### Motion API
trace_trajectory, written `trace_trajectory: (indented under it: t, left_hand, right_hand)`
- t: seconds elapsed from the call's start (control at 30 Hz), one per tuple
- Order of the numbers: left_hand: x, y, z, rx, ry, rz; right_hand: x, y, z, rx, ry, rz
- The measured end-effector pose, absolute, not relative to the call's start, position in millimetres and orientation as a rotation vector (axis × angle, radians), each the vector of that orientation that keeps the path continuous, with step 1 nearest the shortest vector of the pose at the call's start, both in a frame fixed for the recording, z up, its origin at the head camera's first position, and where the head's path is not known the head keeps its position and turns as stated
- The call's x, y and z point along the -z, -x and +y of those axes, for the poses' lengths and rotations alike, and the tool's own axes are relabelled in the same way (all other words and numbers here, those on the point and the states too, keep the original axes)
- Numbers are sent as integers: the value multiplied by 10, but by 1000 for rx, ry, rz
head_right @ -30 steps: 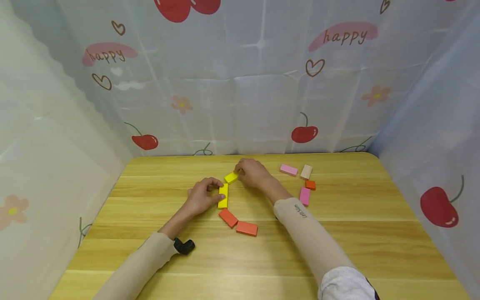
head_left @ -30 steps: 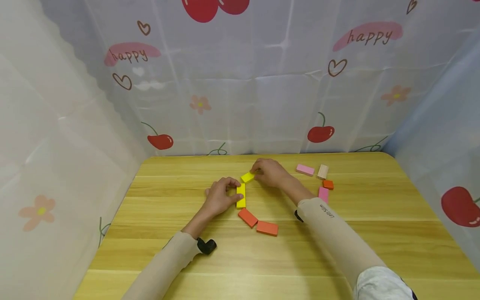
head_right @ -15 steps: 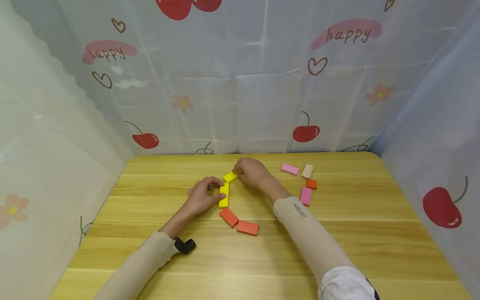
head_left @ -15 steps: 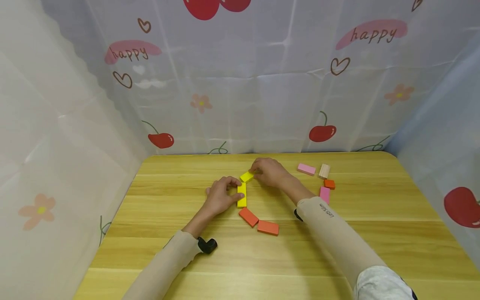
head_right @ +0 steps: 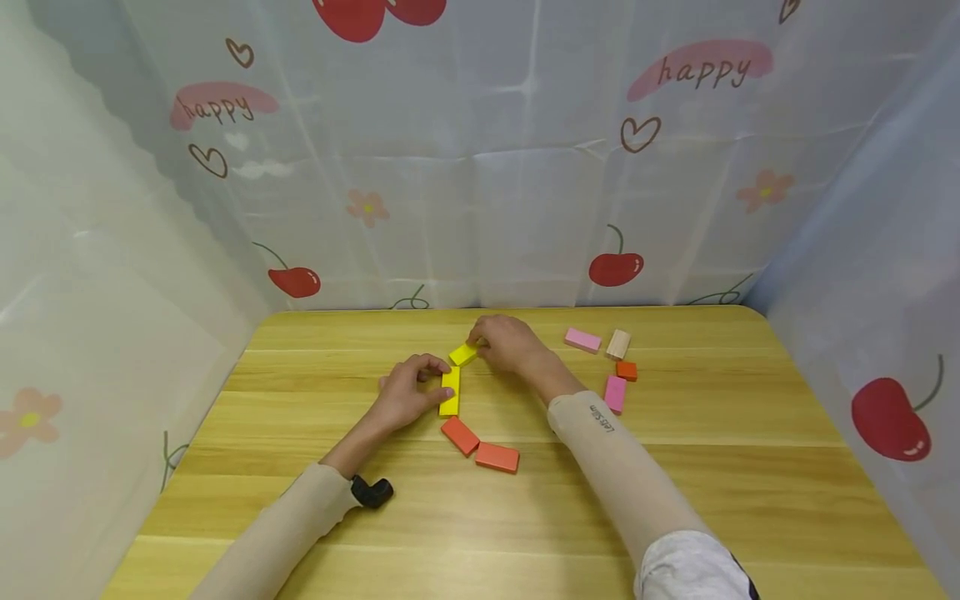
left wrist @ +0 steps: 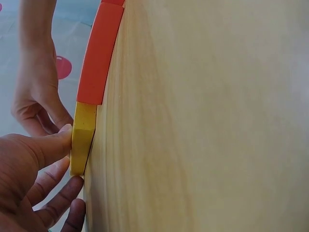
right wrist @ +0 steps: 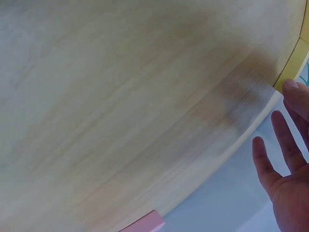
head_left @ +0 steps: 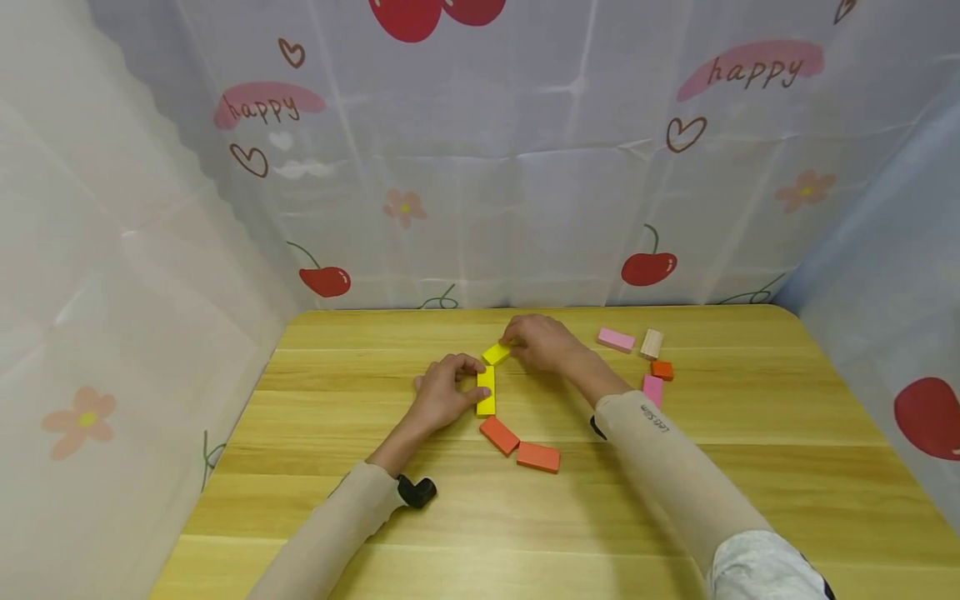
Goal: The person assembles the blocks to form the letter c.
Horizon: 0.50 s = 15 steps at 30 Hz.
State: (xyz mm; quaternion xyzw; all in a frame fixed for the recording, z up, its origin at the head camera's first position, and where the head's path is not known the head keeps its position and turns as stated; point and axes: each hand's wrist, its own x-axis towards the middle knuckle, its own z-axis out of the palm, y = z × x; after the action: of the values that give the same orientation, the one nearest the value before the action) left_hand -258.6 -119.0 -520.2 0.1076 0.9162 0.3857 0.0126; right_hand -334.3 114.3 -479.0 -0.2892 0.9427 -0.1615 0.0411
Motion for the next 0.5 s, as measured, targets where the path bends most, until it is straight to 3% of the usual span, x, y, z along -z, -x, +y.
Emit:
trace_trajectory:
  t: [0.5]
  left_hand:
    - [5188,2572,-1185,-1222,-333,2847]
  right_hand:
    - [4807,3352,1153,471,989,2890]
